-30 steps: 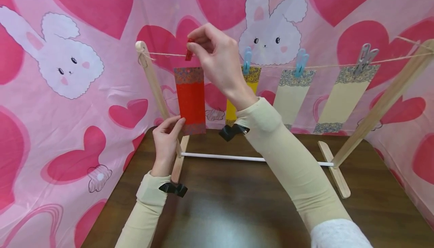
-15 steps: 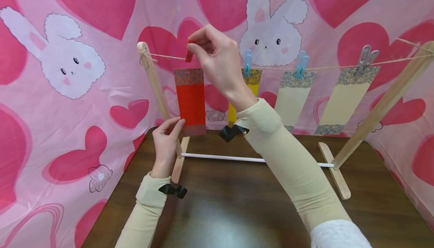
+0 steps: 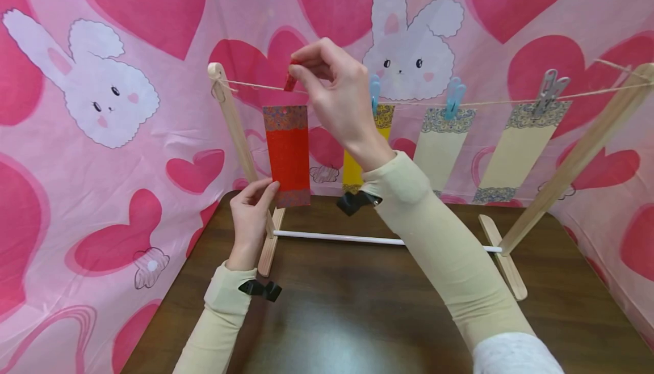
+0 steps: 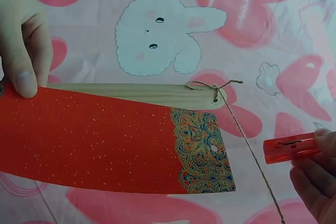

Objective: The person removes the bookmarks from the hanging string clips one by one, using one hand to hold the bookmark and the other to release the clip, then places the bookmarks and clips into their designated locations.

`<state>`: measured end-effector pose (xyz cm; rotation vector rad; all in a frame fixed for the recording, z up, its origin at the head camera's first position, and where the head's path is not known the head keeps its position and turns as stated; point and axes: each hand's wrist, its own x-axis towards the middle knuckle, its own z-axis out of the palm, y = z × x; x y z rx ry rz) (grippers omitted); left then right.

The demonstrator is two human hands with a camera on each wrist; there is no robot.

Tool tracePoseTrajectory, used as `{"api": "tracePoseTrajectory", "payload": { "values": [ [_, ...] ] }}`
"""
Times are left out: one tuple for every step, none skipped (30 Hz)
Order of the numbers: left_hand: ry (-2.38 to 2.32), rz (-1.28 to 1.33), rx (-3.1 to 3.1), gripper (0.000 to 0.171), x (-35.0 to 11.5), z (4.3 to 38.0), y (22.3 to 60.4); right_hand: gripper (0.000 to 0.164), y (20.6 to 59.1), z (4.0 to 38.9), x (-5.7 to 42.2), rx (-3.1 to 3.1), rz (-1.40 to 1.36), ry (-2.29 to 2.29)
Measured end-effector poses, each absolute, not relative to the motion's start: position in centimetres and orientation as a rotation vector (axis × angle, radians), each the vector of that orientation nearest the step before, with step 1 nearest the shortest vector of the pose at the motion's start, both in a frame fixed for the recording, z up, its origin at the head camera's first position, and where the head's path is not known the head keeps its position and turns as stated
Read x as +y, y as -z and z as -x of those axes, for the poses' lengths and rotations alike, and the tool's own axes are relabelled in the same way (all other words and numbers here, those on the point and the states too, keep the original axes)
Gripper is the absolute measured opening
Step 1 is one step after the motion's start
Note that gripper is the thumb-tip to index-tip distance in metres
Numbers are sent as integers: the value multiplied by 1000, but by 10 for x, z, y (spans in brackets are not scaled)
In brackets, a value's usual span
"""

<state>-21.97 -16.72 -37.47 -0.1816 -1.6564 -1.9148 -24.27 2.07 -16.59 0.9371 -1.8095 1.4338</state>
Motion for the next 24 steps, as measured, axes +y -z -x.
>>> {"api": "tracePoseTrajectory", "payload": {
  "values": [
    [1920, 187, -1652, 16, -167, 219, 375, 14, 166, 242, 22, -1812, -940, -1424],
    [1927, 189, -1648, 16, -167, 219, 375, 15, 167, 241, 23, -1814, -947, -1421],
    [1930, 188, -1649, 15, -167, 218, 375, 15, 168, 240, 24, -1815, -954, -1414],
    [1935, 186, -1649, 15, -167, 217, 375, 16, 168, 239, 26, -1818, -961, -1405],
    [1934, 181, -1653, 14, -168, 217, 376, 17, 169, 238, 27, -1810, -976, -1381],
    [1927, 171, -1664, 14, -168, 216, 376, 18, 170, 237, 29, -1798, -995, -1365],
    [1920, 163, -1673, 14, -168, 216, 376, 19, 170, 237, 30, -1788, -1010, -1345],
    [1909, 156, -1686, 15, -169, 215, 377, 19, 171, 236, 32, -1781, -1024, -1326],
    [1903, 152, -1692, 16, -169, 215, 377, 20, 171, 235, 33, -1774, -1034, -1306],
    [1900, 150, -1696, 17, -169, 214, 377, 21, 171, 235, 35, -1765, -1044, -1291],
    [1895, 149, -1701, 18, -170, 213, 378, 22, 172, 234, 36, -1759, -1051, -1274],
    [1894, 151, -1703, 19, -170, 213, 378, 22, 173, 233, 37, -1760, -1053, -1268],
    [1900, 155, -1699, 19, -170, 212, 378, 23, 173, 232, 39, -1760, -1056, -1261],
    [1903, 158, -1699, 20, -170, 212, 378, 23, 174, 231, 40, -1759, -1060, -1259],
    [1912, 161, -1697, 21, -170, 211, 379, 24, 174, 229, 40, -1757, -1063, -1258],
    [1914, 162, -1700, 21, -170, 210, 379, 24, 175, 228, 41, -1754, -1068, -1255],
    [1916, 161, -1706, 21, -170, 209, 379, 25, 176, 227, 42, -1754, -1071, -1250],
    [1920, 160, -1713, 21, -170, 208, 379, 25, 177, 226, 42, -1747, -1077, -1244],
    [1919, 159, -1722, 21, -170, 207, 380, 25, 178, 225, 43, -1745, -1078, -1237],
    [1917, 160, -1732, 21, -170, 206, 380, 26, 179, 224, 44, -1745, -1078, -1232],
    [1916, 157, -1741, 21, -170, 205, 381, 26, 180, 222, 45, -1747, -1075, -1225],
    [1913, 155, -1751, 21, -170, 204, 382, 27, 181, 221, 46, -1747, -1073, -1219],
    [1910, 152, -1760, 21, -170, 203, 382, 27, 182, 220, 48, -1749, -1068, -1211],
    [1908, 152, -1765, 21, -170, 202, 382, 28, 184, 219, 49, -1752, -1065, -1205]
  ]
}}
